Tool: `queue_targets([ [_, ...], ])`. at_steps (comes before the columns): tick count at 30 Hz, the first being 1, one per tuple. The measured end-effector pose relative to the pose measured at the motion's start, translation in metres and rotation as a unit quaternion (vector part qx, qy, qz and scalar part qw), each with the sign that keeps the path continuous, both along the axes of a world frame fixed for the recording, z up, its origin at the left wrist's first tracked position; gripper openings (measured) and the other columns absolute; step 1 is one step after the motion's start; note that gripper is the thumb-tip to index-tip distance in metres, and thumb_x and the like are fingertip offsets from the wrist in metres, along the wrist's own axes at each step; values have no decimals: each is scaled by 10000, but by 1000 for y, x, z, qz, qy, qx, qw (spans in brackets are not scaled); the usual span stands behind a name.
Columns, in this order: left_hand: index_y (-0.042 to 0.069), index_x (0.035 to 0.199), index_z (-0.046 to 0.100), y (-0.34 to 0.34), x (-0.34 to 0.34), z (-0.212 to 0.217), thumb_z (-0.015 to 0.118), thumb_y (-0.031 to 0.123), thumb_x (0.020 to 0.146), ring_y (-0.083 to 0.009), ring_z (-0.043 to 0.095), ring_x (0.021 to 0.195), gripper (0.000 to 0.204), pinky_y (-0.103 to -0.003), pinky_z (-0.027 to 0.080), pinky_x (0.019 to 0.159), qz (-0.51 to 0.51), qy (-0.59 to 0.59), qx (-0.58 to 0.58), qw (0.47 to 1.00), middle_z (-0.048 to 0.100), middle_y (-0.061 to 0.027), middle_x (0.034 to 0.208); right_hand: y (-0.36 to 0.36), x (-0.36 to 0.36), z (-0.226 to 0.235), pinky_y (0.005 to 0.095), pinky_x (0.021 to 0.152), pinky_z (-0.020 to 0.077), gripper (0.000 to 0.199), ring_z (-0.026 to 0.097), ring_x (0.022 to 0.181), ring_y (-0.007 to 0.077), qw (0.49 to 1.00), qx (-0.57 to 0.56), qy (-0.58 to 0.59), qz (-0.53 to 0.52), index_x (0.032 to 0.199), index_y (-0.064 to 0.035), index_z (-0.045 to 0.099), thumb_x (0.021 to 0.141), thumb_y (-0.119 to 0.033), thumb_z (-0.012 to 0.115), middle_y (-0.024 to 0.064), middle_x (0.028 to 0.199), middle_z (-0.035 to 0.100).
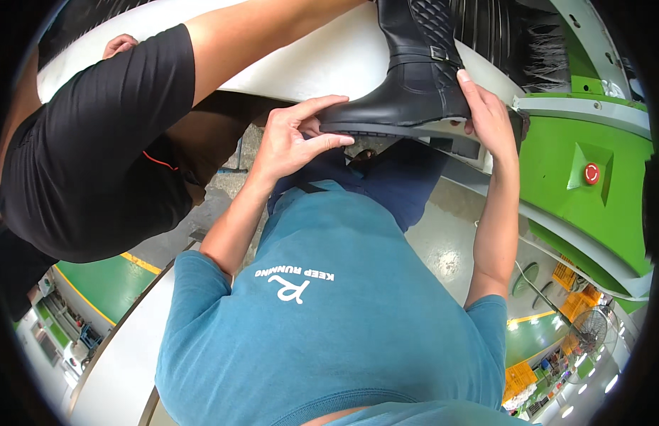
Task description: Manually fitting and pressing the outsoles onto boots on a production line.
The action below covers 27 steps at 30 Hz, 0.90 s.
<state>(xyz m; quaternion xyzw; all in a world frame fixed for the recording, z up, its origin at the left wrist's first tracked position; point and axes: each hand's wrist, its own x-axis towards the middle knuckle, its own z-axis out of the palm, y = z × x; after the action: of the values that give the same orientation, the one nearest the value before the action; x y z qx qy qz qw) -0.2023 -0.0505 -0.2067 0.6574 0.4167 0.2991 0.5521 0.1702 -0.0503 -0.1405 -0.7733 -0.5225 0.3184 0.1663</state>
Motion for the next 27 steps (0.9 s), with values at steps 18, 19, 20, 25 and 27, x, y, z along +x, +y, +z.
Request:
queue_targets([
  [18, 2, 1320, 811, 8, 17, -1, 1064, 175, 707, -264, 818, 1185, 686, -362, 648, 1050, 17, -37, 205, 978, 840, -147, 1302, -50, -113, -8, 431, 785, 524, 524, 657, 969, 288, 857, 425, -98, 276, 1101, -83, 753, 637, -158, 983, 68, 1103, 683],
  [19, 2, 1319, 811, 6, 16, -2, 1069, 185, 698, -260, 823, 1170, 697, -356, 654, 1038, 18, -32, 207, 978, 842, -145, 1297, -50, -119, -10, 430, 780, 521, 521, 658, 969, 284, 854, 430, -106, 273, 1096, -82, 752, 632, -150, 977, 67, 1101, 682],
  [20, 2, 1319, 811, 5, 15, -3, 1073, 195, 689, -256, 828, 1156, 709, -350, 660, 1025, 20, -26, 209, 977, 844, -142, 1292, -49, -123, -8, 426, 767, 519, 492, 659, 964, 281, 856, 428, -108, 270, 1070, -77, 750, 622, -110, 950, 68, 1079, 676],
  [25, -26, 1293, 811, 4, 16, -8, 1074, 199, 675, -263, 825, 1177, 709, -364, 663, 1040, 29, -35, 223, 974, 842, -165, 1281, -46, -126, -11, 418, 735, 499, 414, 635, 881, 270, 856, 425, -60, 288, 986, -74, 719, 621, -61, 913, 54, 968, 657],
  [27, -16, 1283, 820, 6, 17, -14, 1073, 222, 675, -257, 831, 1158, 700, -358, 668, 1024, 35, -50, 235, 970, 848, -152, 1264, -44, -123, -11, 417, 720, 492, 392, 623, 851, 268, 852, 419, -48, 311, 956, -77, 703, 620, -45, 903, 48, 929, 646],
])
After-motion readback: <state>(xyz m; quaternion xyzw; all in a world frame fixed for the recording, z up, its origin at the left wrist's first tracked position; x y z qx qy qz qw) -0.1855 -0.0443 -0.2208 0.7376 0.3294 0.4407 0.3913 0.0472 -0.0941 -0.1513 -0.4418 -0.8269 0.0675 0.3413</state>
